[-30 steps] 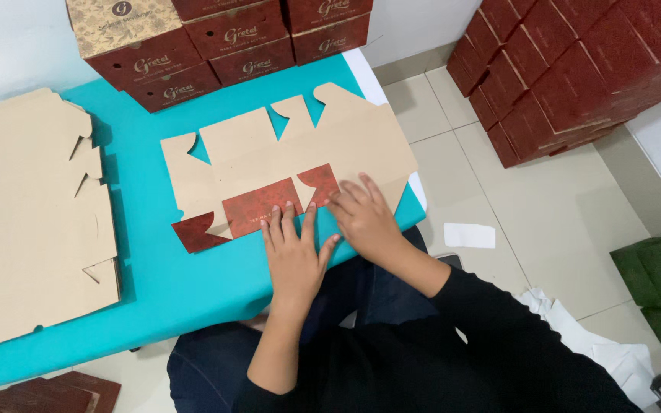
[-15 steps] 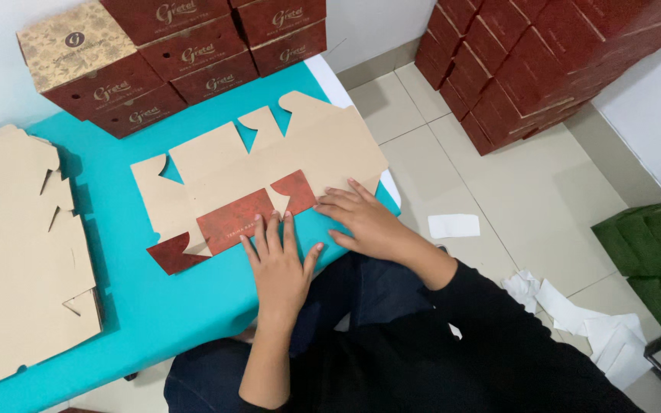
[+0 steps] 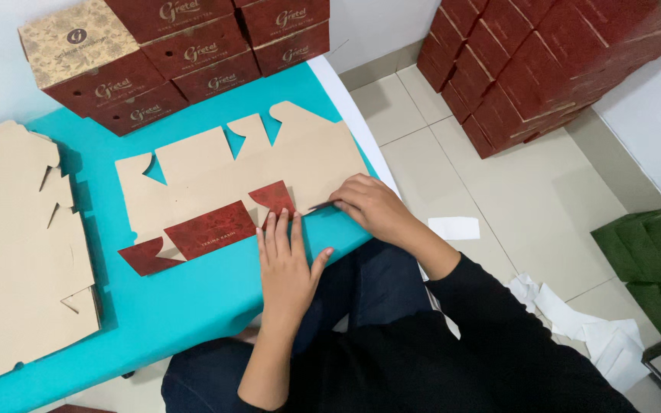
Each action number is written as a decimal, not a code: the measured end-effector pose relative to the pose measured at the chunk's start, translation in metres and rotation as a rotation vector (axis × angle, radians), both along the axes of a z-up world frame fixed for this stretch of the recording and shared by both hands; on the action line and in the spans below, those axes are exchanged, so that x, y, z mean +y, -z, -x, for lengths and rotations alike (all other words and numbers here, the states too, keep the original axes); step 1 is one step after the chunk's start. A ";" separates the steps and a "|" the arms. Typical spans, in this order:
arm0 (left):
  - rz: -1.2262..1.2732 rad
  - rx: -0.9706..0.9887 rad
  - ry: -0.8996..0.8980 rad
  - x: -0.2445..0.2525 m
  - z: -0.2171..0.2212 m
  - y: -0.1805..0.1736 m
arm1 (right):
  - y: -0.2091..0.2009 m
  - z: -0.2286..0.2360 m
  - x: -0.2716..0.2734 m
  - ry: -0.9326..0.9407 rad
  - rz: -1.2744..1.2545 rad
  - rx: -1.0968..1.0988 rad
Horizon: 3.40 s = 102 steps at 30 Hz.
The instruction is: The person assembles flat cardboard pieces into small boxes by folding the sides and tucking the flaps into place. They repeat this process for multiple boxes, stacking the finished ones on the table.
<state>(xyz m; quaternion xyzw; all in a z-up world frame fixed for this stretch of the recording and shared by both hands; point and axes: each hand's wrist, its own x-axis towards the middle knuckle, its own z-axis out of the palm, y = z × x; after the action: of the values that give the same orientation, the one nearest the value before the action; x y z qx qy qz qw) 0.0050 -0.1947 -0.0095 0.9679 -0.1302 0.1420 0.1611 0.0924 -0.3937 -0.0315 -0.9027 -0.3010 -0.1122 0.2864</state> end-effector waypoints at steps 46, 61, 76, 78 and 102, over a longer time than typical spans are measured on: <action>-0.066 -0.163 0.002 0.015 0.047 0.015 | -0.042 -0.046 -0.003 0.093 -0.013 0.255; 0.111 -0.307 0.031 0.039 0.047 0.027 | -0.010 -0.121 0.108 -0.100 -0.266 0.539; 0.070 -0.242 -0.293 0.073 0.025 0.000 | -0.003 -0.086 0.067 0.183 -0.554 0.548; 0.024 -0.106 -0.209 0.069 0.031 0.007 | -0.032 -0.064 0.054 0.161 -0.482 0.339; 0.028 -0.032 0.122 0.098 0.058 -0.005 | -0.021 0.046 0.065 -0.117 -0.222 -0.069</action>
<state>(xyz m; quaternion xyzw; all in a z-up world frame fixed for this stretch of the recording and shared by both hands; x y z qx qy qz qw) -0.0528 -0.0969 -0.0047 0.9535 -0.1893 0.1494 0.1809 0.0469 -0.3288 -0.0109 -0.8418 -0.3486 -0.1586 0.3803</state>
